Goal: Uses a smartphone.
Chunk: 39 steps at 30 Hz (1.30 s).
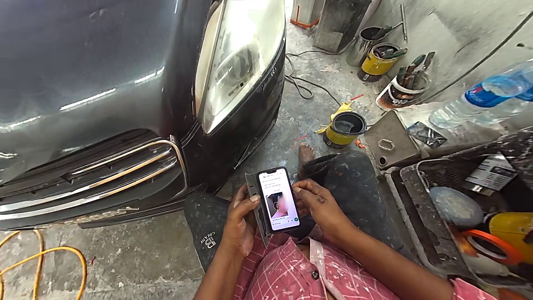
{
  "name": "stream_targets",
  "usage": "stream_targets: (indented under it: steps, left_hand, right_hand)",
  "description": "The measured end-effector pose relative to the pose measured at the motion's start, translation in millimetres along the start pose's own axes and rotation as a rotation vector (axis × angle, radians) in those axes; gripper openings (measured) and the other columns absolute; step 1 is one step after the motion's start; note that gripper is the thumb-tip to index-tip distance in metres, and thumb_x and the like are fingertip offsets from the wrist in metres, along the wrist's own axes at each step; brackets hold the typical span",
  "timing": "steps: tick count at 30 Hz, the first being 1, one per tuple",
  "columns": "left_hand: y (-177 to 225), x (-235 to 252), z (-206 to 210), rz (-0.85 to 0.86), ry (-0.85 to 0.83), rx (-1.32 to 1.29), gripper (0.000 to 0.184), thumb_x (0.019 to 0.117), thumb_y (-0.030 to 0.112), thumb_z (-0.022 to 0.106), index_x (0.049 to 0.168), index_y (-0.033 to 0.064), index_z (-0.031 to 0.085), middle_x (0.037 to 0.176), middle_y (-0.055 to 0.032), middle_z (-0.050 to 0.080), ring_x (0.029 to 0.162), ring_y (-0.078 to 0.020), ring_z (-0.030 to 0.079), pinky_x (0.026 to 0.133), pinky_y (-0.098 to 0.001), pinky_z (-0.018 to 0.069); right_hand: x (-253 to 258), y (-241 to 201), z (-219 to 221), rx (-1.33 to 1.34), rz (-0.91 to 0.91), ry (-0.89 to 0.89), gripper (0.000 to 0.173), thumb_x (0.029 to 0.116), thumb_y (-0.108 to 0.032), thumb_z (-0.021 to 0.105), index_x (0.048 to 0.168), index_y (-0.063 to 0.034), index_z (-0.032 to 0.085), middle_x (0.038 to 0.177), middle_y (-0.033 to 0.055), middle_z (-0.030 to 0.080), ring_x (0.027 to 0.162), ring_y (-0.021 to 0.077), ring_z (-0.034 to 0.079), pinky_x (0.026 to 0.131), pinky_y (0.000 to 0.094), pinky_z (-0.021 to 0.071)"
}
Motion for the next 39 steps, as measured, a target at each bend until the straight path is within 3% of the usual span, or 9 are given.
stream_targets:
  steps: [24,29,33,39]
  left_hand:
    - [1,0,2,-0.014,0.038,0.017,0.056,0.0888,0.017,0.064,0.143,0.0120,0.053,0.120,-0.0173,0.068,0.104,-0.0246,0.070,0.089,-0.0416,0.0593]
    - [2,1,4,-0.014,0.039,0.008,0.057,0.0883,0.016,0.064,0.144,0.0113,0.052,0.120,-0.0181,0.068,0.104,-0.0250,0.070,0.089,-0.0419,0.0594]
    - [1,2,4,-0.018,0.027,-0.005,0.059,0.0876,0.016,0.066,0.144,0.0118,0.052,0.120,-0.0187,0.067,0.105,-0.0254,0.070,0.090,-0.0421,0.0593]
    - [0,4,5,-0.013,0.026,-0.002,0.059,0.0864,0.017,0.068,0.144,0.0113,0.053,0.119,-0.0193,0.068,0.103,-0.0262,0.071,0.089,-0.0422,0.0598]
  right_hand:
    - [2,1,-1,0.013,-0.009,-0.010,0.018,0.1078,-0.015,0.049,0.113,-0.0049,0.064,0.095,0.0129,0.068,0.072,0.0216,0.068,0.066,0.0362,0.0606]
    - [1,-1,-2,-0.003,-0.017,-0.015,0.012,0.1028,-0.010,0.059,0.113,-0.0045,0.063,0.092,0.0120,0.068,0.072,0.0210,0.068,0.064,0.0342,0.0594]
    - [1,2,-3,-0.059,-0.065,-0.039,0.028,0.0929,-0.006,0.072,0.118,-0.0043,0.060,0.085,0.0099,0.068,0.070,0.0190,0.066,0.064,0.0321,0.0572]
    - [2,9,-4,-0.117,-0.120,-0.063,0.042,0.0857,-0.008,0.077,0.123,-0.0061,0.057,0.093,0.0090,0.070,0.078,0.0199,0.071,0.072,0.0351,0.0621]
Point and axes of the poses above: each hand's wrist, its own x-axis towards the middle knuckle, its own z-axis out of the palm, y = z × x, the point moved 1 cm from there along x, towards the middle knuckle
